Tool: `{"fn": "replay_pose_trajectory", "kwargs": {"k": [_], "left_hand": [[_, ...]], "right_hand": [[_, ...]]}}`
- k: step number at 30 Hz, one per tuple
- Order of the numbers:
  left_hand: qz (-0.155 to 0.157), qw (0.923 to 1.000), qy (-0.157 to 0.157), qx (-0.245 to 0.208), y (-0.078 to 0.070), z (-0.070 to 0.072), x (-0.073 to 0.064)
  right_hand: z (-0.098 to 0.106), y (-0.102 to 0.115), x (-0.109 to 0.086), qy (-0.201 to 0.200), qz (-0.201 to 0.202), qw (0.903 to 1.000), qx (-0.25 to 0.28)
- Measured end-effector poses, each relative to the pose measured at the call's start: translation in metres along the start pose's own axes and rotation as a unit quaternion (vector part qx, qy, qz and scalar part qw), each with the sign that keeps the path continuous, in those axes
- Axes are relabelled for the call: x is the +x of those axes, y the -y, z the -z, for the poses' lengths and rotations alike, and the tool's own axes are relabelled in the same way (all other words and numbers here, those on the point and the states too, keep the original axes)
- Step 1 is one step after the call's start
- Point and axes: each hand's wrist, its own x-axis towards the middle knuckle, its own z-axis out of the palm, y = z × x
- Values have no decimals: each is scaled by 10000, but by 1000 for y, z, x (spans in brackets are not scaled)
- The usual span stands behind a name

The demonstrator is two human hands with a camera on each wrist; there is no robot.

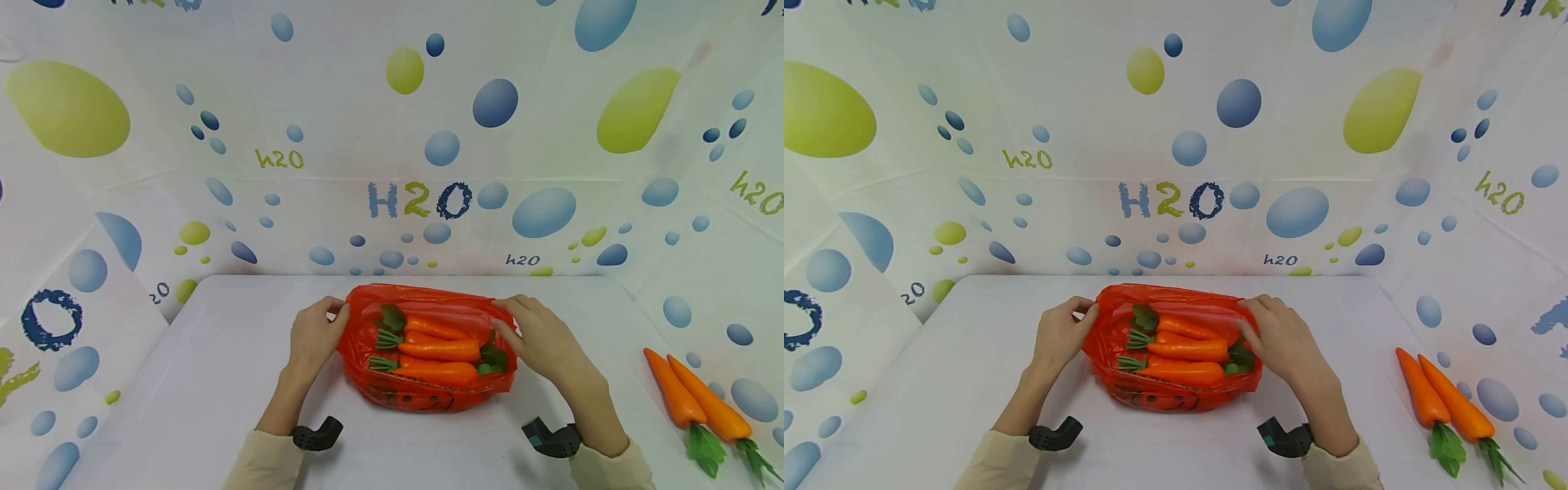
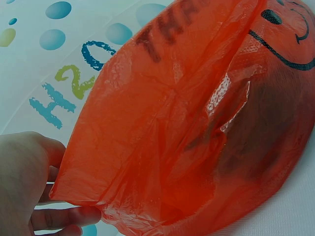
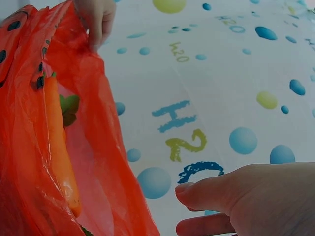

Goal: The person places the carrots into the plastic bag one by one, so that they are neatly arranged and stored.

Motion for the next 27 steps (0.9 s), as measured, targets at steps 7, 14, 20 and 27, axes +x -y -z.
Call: {"fn": "replay_pose_trajectory", "kwargs": {"k": [7, 14, 20, 27], "left_hand": [[-35, 10000, -26, -13, 1, -1, 0], [-46, 10000, -12, -13, 0, -1, 0], [-85, 10000, -28, 31, 0, -1, 0], [-118, 9999, -32, 60, 0, -1, 0]], "right_hand": [[2, 0, -1, -15, -12, 10000, 22], [4, -1, -2, -13, -51, 10000, 0], [4, -2, -2, 3, -15, 10000, -8], [4, -3, -1, 35, -80, 10000, 16]]}}
